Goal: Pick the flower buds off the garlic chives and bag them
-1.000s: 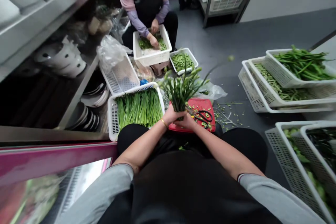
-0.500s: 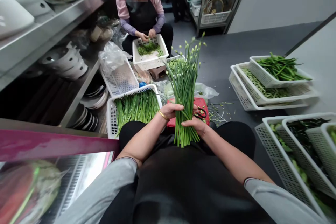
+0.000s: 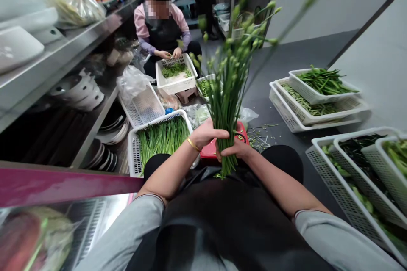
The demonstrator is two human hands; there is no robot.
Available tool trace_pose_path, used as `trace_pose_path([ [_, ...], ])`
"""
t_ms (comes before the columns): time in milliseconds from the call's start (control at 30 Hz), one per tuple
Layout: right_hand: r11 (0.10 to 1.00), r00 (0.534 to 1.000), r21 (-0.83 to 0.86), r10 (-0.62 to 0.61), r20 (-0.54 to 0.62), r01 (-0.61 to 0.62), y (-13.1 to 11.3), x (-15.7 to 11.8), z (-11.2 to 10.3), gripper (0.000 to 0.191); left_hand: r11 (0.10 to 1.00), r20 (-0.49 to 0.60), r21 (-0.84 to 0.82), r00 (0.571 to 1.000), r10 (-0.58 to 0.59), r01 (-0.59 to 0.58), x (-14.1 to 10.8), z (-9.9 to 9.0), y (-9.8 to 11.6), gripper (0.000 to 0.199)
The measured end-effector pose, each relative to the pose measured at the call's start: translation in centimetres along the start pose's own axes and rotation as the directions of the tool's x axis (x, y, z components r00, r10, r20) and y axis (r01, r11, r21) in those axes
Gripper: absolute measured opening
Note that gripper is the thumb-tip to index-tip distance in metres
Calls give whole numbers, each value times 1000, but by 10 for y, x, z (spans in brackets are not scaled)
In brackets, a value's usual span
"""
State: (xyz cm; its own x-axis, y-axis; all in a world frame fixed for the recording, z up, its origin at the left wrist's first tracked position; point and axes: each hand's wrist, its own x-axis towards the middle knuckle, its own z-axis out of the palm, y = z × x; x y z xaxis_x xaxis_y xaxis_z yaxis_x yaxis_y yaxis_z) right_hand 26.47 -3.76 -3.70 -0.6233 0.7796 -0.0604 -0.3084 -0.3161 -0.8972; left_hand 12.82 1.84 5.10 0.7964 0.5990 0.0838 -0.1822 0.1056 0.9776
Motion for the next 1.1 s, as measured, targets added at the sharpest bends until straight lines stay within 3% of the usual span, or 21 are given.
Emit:
trace_pose_path([
  [100, 996, 998, -84, 7, 56, -3, -5, -3, 0, 42, 987, 15, -154, 999, 46, -43, 6, -5, 21, 75],
  [233, 985, 995, -170, 39, 91, -23, -4, -1, 1, 44, 990, -4, -127, 998, 65, -65, 8, -4, 42, 76],
  [367, 941, 997, -329, 81, 14, -72, -13, 1, -11, 40, 995, -32, -47, 996, 82, -83, 7, -3, 53, 46],
  [433, 880, 997, -470, 58, -46, -72, -26, -4, -21, 44, 997, -82, -21, 994, 73, -75, 7, -3, 54, 32],
  [567, 797, 977, -603, -99, -188, -36, -59, -35, -47, 80, 991, -183, 132, 981, 61, -37, 10, -6, 43, 26],
  [667, 834, 914, -546, -159, -373, -78, -76, -63, -61, 72, 965, -194, 261, 980, 51, 2, 15, -8, 33, 23],
  [733, 845, 888, -526, -169, -427, -92, -82, -76, -64, 66, 949, -189, 316, 981, 42, 20, 17, -8, 30, 21],
  [900, 810, 879, -581, -217, -425, -80, -87, -80, -58, 57, 926, -234, 374, 971, 49, 43, 20, -11, 33, 21],
  [1100, 706, 844, -707, -403, -355, 40, -84, -61, -42, 59, 928, -287, 368, 956, 57, 55, 25, -15, 35, 23],
])
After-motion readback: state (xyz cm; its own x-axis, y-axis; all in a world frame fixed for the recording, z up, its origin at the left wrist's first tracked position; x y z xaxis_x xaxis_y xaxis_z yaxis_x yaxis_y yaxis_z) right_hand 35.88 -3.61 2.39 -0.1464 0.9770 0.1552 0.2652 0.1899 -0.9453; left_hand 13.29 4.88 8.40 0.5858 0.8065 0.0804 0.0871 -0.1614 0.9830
